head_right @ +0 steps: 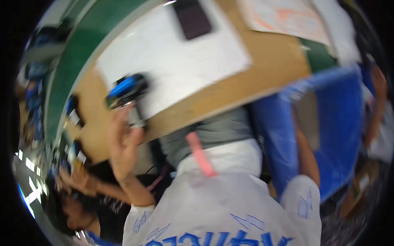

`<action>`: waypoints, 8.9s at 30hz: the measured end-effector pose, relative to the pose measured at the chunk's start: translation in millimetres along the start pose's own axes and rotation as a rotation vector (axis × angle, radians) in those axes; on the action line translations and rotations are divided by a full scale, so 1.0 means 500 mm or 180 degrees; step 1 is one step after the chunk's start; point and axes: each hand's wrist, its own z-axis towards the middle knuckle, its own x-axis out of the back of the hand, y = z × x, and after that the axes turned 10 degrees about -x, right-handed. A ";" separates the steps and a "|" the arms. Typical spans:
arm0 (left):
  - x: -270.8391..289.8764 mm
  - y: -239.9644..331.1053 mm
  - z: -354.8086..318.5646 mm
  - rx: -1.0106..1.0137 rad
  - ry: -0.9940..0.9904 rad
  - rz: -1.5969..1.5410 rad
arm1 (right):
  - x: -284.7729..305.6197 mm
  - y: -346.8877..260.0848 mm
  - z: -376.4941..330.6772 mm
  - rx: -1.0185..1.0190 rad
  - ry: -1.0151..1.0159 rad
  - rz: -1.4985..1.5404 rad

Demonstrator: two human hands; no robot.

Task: Assembling handheld massage guns by fitting internal components and motors into plastic casings on an assembly line.

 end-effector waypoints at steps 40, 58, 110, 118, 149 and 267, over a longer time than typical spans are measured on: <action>0.074 -0.162 0.053 -0.0817 0.0618 -0.0210 | 0.615 -0.512 -0.058 0.0318 0.0828 0.1485; 0.032 -0.123 0.014 -0.0943 0.0791 0.0224 | 0.591 -0.629 -0.144 0.0658 0.1125 -0.1072; 0.036 -0.170 0.028 -0.0240 0.1952 -0.1788 | 0.397 -0.955 -0.148 0.3049 0.0878 -0.0883; 0.035 -0.163 0.034 -0.0335 0.1627 -0.1454 | 0.451 -0.781 -0.197 0.1958 0.1460 -0.0714; -0.072 0.002 0.034 -0.1473 0.0424 -0.1338 | 0.506 -0.678 -0.214 0.2386 -0.0083 0.2114; -0.004 -0.129 0.043 -0.0909 0.1185 0.0619 | 0.549 -0.648 -0.084 0.2124 0.1289 0.0435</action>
